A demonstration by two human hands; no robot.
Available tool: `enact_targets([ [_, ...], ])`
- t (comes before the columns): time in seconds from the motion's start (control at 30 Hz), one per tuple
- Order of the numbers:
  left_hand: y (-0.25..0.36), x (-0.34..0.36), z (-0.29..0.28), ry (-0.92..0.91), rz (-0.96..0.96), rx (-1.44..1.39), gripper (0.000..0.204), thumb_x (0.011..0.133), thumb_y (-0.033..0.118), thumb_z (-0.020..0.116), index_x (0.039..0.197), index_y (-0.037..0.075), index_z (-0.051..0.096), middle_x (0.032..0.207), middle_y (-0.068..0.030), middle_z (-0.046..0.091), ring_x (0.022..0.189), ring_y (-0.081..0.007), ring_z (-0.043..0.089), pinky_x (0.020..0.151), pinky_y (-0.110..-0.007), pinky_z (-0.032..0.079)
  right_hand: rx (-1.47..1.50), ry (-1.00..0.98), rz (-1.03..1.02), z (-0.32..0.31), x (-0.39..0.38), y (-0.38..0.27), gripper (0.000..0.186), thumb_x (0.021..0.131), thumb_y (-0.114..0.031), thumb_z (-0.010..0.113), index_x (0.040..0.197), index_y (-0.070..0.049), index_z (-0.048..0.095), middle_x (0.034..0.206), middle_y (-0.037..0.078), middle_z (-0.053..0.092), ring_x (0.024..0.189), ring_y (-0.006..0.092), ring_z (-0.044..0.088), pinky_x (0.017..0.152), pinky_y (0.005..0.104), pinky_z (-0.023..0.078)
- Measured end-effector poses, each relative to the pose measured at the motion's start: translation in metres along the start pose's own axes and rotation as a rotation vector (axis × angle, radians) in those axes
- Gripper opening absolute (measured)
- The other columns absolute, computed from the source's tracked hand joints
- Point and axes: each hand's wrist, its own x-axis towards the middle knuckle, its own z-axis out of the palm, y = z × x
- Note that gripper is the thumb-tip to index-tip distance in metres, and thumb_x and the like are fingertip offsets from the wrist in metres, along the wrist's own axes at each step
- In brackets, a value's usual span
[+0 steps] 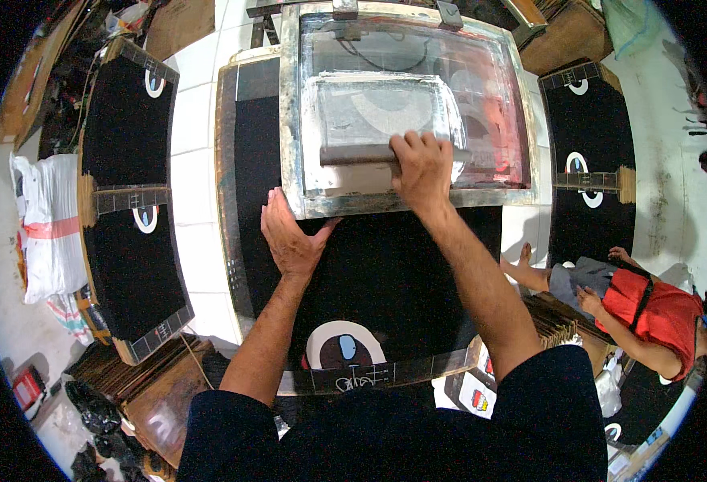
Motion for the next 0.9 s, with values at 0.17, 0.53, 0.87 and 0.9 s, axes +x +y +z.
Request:
enact_targets([
  [0.17, 0.001, 0.001, -0.002, -0.011, -0.008, 0.013, 0.122, 0.074, 0.060, 0.087, 0.155, -0.008, 0.026, 0.155, -0.0260, 0.039, 0.149, -0.0380, 0.035, 0.122, -0.056, 0.028, -0.056, -0.131, -0.087, 0.001, 0.043, 0.024, 0.054, 0.066, -0.020, 0.086, 0.116, -0.018, 0.066, 0.104, 0.004, 0.067, 0.101, 0.0290, 0.064, 0.083, 0.0508, 0.046],
  [0.53, -0.002, 0.000, 0.004, 0.066, 0.066, 0.071, 0.120, 0.076, 0.065, 0.084, 0.155, -0.005, 0.028, 0.154, -0.0253, 0.040, 0.147, -0.0382, 0.039, 0.120, -0.057, 0.032, -0.043, 0.147, -0.006, 0.019, 0.064, 0.026, 0.034, 0.075, -0.014, 0.078, 0.106, -0.015, 0.066, 0.099, 0.003, 0.067, 0.097, 0.0283, 0.064, 0.081, 0.0470, 0.044],
  [0.87, -0.001, 0.005, -0.001, 0.040, 0.026, -0.093, 0.125, 0.068, 0.052, 0.092, 0.156, -0.009, 0.027, 0.159, -0.0287, 0.038, 0.150, -0.0416, 0.035, 0.123, -0.056, 0.027, -0.024, -0.042, 0.043, -0.006, -0.036, -0.007, 0.057, 0.059, -0.018, 0.088, 0.110, -0.015, 0.063, 0.104, 0.003, 0.063, 0.105, 0.0256, 0.059, 0.092, 0.0441, 0.044],
  [0.9, 0.000, 0.006, -0.001, 0.044, 0.020, -0.138, 0.126, 0.067, 0.052, 0.093, 0.156, -0.009, 0.027, 0.159, -0.0287, 0.038, 0.151, -0.0417, 0.034, 0.124, -0.056, 0.025, -0.027, -0.032, 0.038, -0.005, -0.034, -0.006, 0.057, 0.060, -0.017, 0.088, 0.111, -0.015, 0.063, 0.105, 0.003, 0.063, 0.105, 0.0258, 0.059, 0.092, 0.0443, 0.044],
])
